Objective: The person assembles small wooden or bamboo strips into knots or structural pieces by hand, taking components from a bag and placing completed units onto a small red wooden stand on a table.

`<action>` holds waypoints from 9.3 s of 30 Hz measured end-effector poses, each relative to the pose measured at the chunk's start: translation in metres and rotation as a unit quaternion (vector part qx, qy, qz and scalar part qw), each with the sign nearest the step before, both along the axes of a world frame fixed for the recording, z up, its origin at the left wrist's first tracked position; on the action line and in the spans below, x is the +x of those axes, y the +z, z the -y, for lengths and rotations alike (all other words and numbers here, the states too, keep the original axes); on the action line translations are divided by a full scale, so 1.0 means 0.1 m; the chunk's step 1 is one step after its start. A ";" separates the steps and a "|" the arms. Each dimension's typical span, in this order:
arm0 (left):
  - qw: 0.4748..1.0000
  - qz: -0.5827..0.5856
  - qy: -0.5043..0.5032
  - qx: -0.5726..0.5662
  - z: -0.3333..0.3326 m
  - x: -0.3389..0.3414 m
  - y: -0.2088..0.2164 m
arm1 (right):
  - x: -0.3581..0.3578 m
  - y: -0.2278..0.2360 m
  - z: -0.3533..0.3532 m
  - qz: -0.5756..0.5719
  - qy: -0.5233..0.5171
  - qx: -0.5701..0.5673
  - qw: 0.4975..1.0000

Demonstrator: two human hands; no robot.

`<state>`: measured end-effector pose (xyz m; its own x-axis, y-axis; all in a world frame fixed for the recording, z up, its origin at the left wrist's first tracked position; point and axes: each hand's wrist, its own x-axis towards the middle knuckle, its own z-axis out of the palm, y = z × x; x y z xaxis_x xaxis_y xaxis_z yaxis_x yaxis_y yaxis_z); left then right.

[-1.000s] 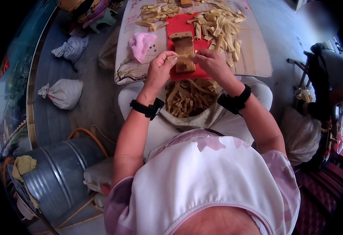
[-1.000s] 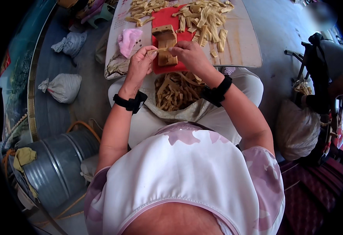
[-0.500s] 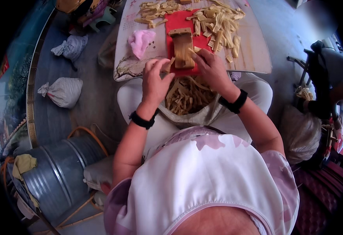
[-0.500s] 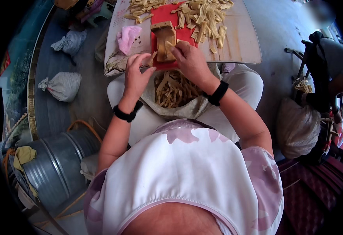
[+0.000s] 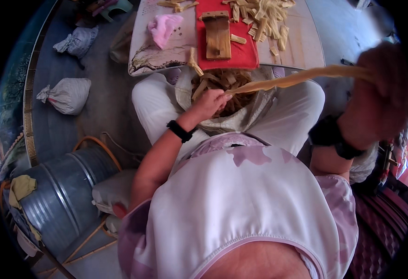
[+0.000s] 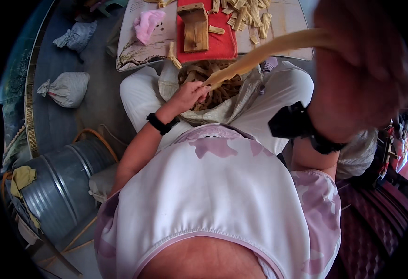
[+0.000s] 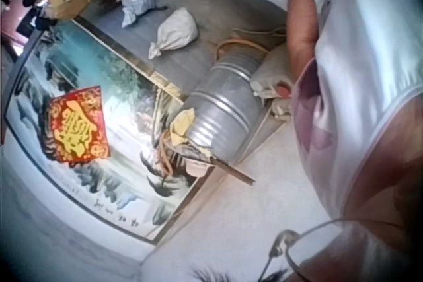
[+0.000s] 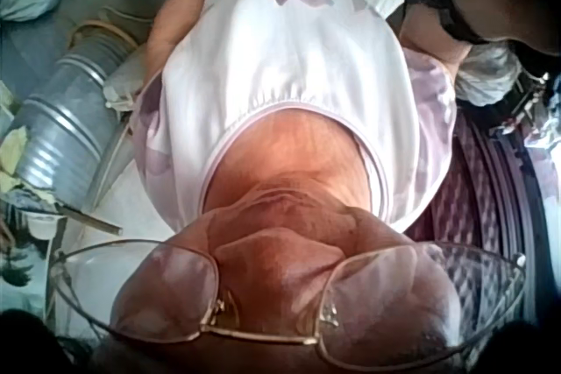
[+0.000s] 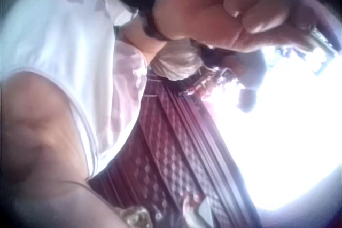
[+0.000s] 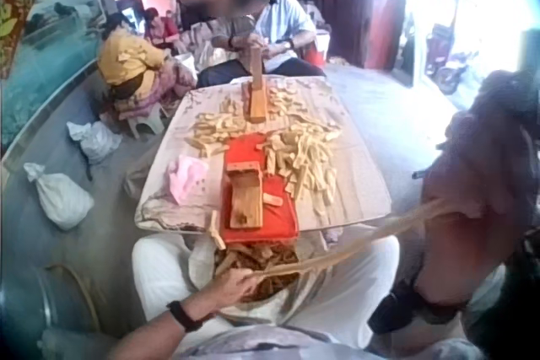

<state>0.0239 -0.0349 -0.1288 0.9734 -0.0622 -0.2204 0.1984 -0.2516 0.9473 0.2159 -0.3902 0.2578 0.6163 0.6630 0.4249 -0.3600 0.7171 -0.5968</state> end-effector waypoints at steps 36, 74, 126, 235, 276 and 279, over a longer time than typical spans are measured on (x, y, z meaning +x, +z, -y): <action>0.877 -0.041 0.217 -0.427 0.12 -0.19 1.42 | -1.03 -2.14 -1.66 0.147 -0.047 -0.374 0.914; 0.926 0.198 0.306 -0.092 0.13 -0.16 1.50 | -0.84 -1.91 -1.55 0.119 0.024 -0.371 0.921; 0.973 0.089 0.210 -0.038 -0.81 0.95 1.10 | 0.24 -2.26 -2.03 0.113 -0.131 -0.517 0.839; 0.972 0.127 0.153 -0.127 -0.71 0.61 1.15 | -0.02 -2.37 -1.82 0.183 -0.149 -0.467 0.852; 0.846 -0.038 0.132 -0.515 -0.29 0.07 0.05 | -0.91 -2.66 -1.88 0.224 -0.047 -0.323 0.918; 0.840 -0.072 0.135 -0.520 -0.32 0.01 -0.01 | -0.89 -2.54 -1.89 0.197 -0.038 -0.362 0.910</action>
<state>0.0253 -0.0031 -0.1297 0.9508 -0.0747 -0.3005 0.2462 0.7710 0.5873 0.1271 -0.2012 0.0036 0.5672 0.8185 0.0907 0.0186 0.0974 -0.9951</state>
